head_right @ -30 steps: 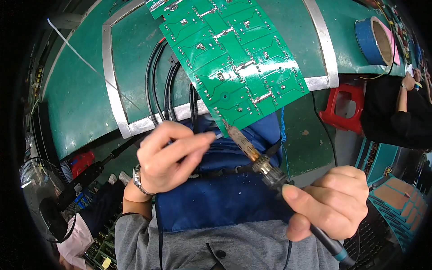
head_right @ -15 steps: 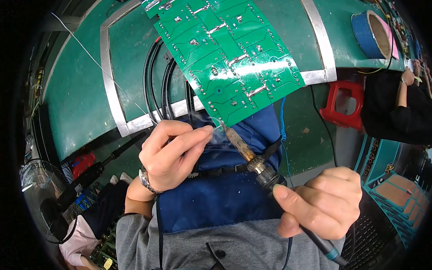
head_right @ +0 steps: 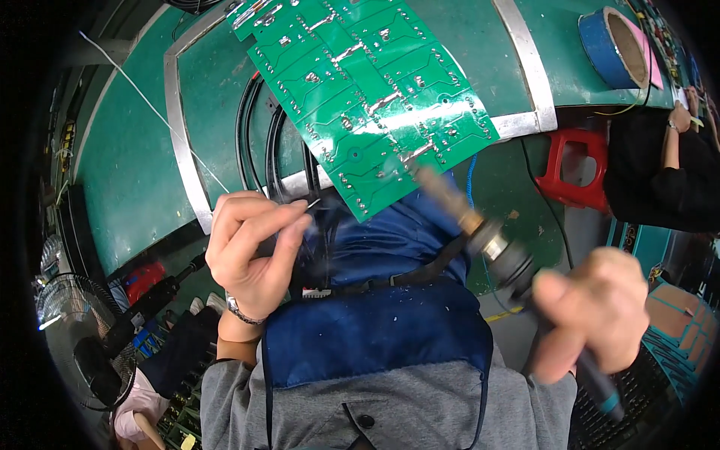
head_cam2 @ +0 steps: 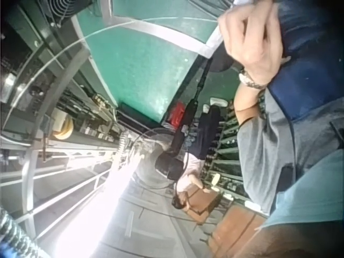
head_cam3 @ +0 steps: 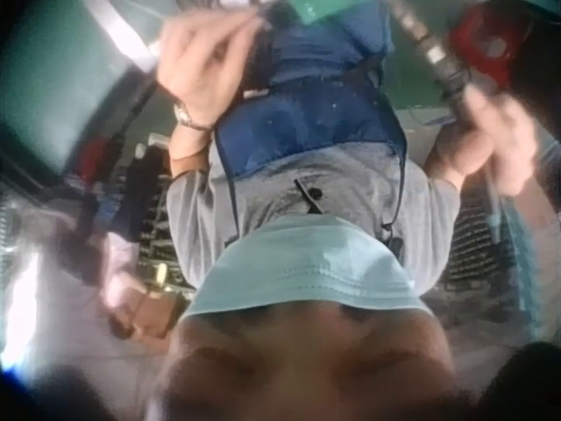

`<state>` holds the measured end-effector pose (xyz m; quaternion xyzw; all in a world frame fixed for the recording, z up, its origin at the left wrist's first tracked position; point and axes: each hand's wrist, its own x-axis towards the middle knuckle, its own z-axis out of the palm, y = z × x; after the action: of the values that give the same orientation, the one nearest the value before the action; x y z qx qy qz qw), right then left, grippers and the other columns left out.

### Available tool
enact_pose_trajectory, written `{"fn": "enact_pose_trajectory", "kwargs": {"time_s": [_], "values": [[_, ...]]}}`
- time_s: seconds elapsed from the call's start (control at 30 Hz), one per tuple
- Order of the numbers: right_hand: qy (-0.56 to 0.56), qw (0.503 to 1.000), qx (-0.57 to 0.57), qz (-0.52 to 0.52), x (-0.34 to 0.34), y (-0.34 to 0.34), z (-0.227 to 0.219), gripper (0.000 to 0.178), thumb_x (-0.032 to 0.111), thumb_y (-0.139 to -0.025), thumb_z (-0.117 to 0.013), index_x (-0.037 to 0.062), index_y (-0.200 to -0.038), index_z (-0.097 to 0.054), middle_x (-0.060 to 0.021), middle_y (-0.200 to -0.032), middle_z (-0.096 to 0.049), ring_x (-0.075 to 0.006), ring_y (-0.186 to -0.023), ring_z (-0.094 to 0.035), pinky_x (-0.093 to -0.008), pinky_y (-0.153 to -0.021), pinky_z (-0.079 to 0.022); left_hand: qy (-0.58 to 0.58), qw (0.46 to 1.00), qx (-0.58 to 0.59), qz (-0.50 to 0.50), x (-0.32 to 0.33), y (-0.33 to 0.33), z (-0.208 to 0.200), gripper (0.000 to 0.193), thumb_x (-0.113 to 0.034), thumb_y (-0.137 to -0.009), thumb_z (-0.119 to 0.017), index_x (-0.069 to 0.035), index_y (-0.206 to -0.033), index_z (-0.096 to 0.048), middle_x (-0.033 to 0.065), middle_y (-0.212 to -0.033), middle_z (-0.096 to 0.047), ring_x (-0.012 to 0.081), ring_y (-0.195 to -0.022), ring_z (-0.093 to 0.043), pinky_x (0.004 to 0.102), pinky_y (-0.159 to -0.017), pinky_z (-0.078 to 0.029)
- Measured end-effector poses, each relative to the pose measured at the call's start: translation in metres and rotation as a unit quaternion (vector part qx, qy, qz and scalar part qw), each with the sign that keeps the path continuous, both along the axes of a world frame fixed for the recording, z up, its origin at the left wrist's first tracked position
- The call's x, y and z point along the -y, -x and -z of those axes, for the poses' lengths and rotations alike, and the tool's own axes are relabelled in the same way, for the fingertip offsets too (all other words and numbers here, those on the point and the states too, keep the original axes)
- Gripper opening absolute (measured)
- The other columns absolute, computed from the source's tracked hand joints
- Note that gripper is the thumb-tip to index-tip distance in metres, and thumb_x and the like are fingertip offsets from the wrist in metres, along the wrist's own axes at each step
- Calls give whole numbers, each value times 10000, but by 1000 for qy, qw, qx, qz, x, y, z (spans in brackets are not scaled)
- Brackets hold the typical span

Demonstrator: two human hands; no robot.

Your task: The person solders electronic components and wires onto a green printed circuit board using a soldering iron and solder wire.

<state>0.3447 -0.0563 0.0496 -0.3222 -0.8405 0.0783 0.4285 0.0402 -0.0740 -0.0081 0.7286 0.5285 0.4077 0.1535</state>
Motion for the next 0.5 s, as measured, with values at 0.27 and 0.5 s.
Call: {"fn": "enact_pose_trajectory", "kwargs": {"time_s": [0.27,0.5], "values": [[4,925,-101,366,-81,-32,34,196,115,-926,-597,-25,-1026,-689,-62,-853,-672,-65,-703,-587,-189,-627,-468,58,997,13,-56,-1,-6,-2,234,-30,-668,-809,-74,-887,-738,31,-765,-581,159,-653,-575,273,-586,-467],[-35,921,12,388,-123,-58,50,151,82,-891,-657,-44,-963,-700,-71,-865,-704,-76,-793,-633,-196,-705,-498,60,998,7,-32,-8,-9,-7,232,-37,-693,-806,-72,-913,-742,29,-756,-567,133,-610,-573,253,-529,-459]]}}
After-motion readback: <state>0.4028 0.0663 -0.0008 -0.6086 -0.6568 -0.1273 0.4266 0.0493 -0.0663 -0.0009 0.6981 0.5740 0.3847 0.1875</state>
